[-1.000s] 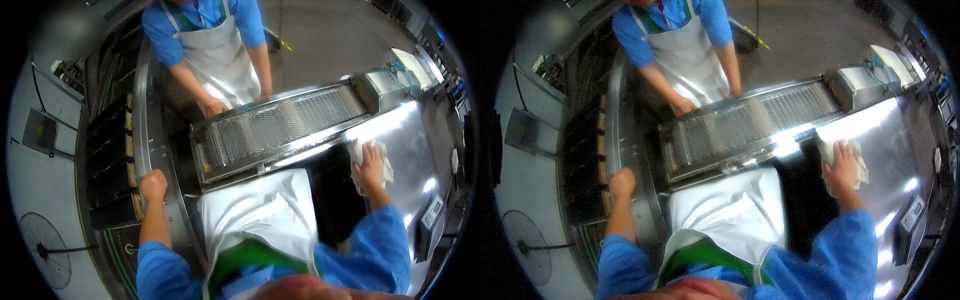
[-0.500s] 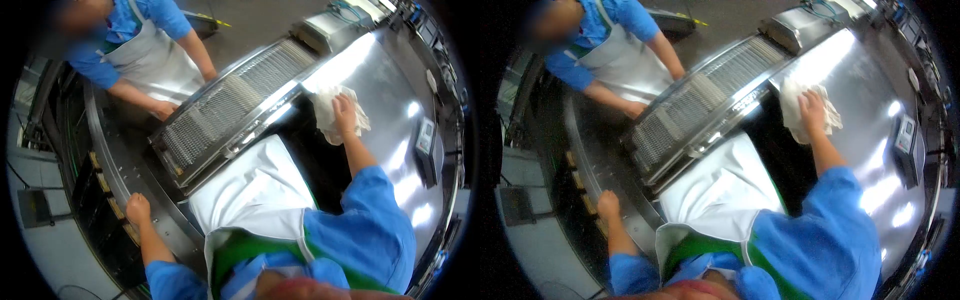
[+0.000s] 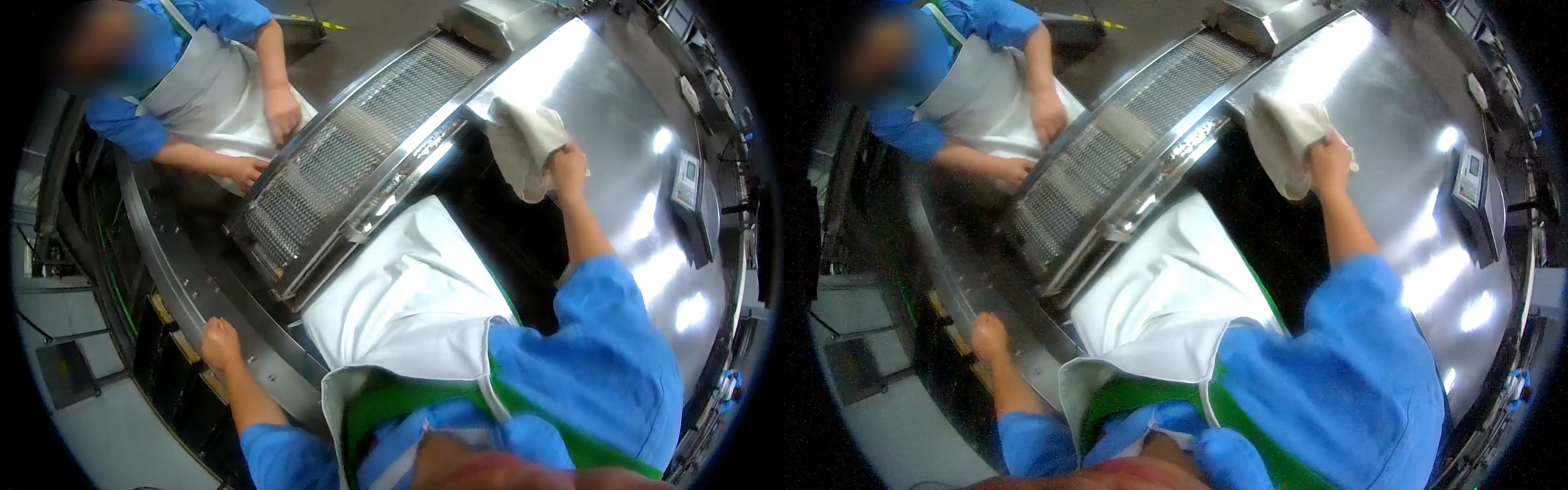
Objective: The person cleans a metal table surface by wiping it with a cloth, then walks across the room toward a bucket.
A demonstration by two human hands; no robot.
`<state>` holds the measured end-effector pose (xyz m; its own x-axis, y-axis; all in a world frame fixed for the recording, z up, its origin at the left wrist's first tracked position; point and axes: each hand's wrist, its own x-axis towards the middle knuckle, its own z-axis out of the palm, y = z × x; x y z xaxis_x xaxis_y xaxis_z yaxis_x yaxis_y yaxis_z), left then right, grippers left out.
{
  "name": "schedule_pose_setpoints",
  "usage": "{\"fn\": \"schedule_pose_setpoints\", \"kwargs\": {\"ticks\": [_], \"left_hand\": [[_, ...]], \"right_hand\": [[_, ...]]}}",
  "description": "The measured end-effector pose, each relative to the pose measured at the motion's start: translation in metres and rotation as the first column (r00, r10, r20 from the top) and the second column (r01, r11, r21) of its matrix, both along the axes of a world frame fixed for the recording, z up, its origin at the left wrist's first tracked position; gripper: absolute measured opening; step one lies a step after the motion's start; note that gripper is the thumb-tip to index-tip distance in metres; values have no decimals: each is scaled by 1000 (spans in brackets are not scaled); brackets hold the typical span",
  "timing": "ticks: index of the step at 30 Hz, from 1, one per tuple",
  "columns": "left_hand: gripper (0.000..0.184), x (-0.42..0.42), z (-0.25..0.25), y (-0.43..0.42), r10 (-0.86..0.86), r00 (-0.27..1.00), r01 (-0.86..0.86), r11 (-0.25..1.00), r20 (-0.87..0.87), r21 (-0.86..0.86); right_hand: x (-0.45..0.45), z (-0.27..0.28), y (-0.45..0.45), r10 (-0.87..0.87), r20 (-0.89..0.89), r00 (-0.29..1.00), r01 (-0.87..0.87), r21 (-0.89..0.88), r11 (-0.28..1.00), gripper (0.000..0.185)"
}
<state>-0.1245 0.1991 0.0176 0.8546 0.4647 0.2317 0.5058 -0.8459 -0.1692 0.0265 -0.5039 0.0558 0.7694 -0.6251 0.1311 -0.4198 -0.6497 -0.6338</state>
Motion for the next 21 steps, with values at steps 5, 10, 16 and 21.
{"fn": "schedule_pose_setpoints", "kwargs": {"ticks": [5,10,16,21], "left_hand": [[19,3,4,-2,-4,1000,4,999,-22,35],[19,2,2,1,-48,998,51,997,-41,51],[18,2,7,-5,-1,998,3,1000,-57,29],[17,3,6,-1,-9,998,10,1000,-70,15]], "right_hand": [[29,-1,-61,-32,435,900,-81,240,967,26],[24,69,-72,38,397,917,44,-195,980,25],[18,138,-71,318,508,800,-232,-227,946,32],[10,173,-109,174,566,806,-313,157,937,29]]}}
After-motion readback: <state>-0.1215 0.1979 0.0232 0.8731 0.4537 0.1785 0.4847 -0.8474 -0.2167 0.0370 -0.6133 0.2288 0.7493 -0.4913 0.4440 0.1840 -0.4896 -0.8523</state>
